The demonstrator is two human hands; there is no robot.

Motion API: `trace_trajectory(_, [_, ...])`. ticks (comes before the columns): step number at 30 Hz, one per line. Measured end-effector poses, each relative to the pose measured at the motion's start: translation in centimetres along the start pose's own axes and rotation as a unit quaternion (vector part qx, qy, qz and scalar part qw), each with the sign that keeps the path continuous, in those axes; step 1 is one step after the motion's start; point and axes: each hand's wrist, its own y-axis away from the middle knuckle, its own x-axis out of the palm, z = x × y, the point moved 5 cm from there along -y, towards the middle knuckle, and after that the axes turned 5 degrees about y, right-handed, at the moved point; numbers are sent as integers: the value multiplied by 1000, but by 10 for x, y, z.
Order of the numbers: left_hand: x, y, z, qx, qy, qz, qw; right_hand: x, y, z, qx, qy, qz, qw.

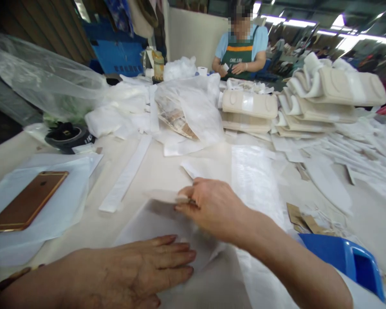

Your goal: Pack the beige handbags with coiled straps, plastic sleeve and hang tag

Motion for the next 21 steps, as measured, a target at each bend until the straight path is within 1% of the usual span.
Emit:
trace_trajectory(2, [3, -1, -8, -13, -2, -30, 999, 22, 21, 14, -38, 2, 26, 999])
trace_trajectory(4, [7, -2, -14, -11, -25, -56, 998, 43, 34, 19, -49, -29, 36, 998])
trace_trajectory(5, [10, -2, -15, -9, -40, -62, 997, 51, 37, 18, -43, -45, 37, 997])
trace_trajectory(7, [17, -1, -14, -1, -63, -64, 996, 63, 40, 11, -10, -79, 32, 996])
trace_trajectory(9, [25, 1, -11, 14, -77, -73, 994, 68, 38, 3, 31, -124, 16, 992])
trace_trajectory(11, [30, 3, -8, 31, -94, -96, 991, 71, 36, -2, 52, -157, 6, 986])
trace_trajectory(14, [34, 6, -10, 45, -123, -120, 984, 72, 34, -1, 41, -138, -1, 990])
trace_trajectory(15, [34, 8, -12, 47, -128, -120, 983, 73, 35, 0, 30, -119, -4, 992])
trace_trajectory(17, [33, 16, -15, 46, -121, -121, 984, 73, 38, 6, -14, -71, -7, 997])
trace_trajectory(18, [32, 22, -15, 39, -107, -137, 984, 74, 40, 9, -40, -46, -8, 998])
trace_trajectory(19, [28, 30, -12, 21, -88, -172, 981, 75, 43, 12, -66, -20, -7, 998])
trace_trajectory(20, [24, 40, -7, -10, -63, -230, 971, 75, 46, 15, -87, 6, -5, 996])
trace_trajectory(21, [20, 52, 3, -55, -32, -306, 950, 76, 49, 18, -101, 31, -4, 994])
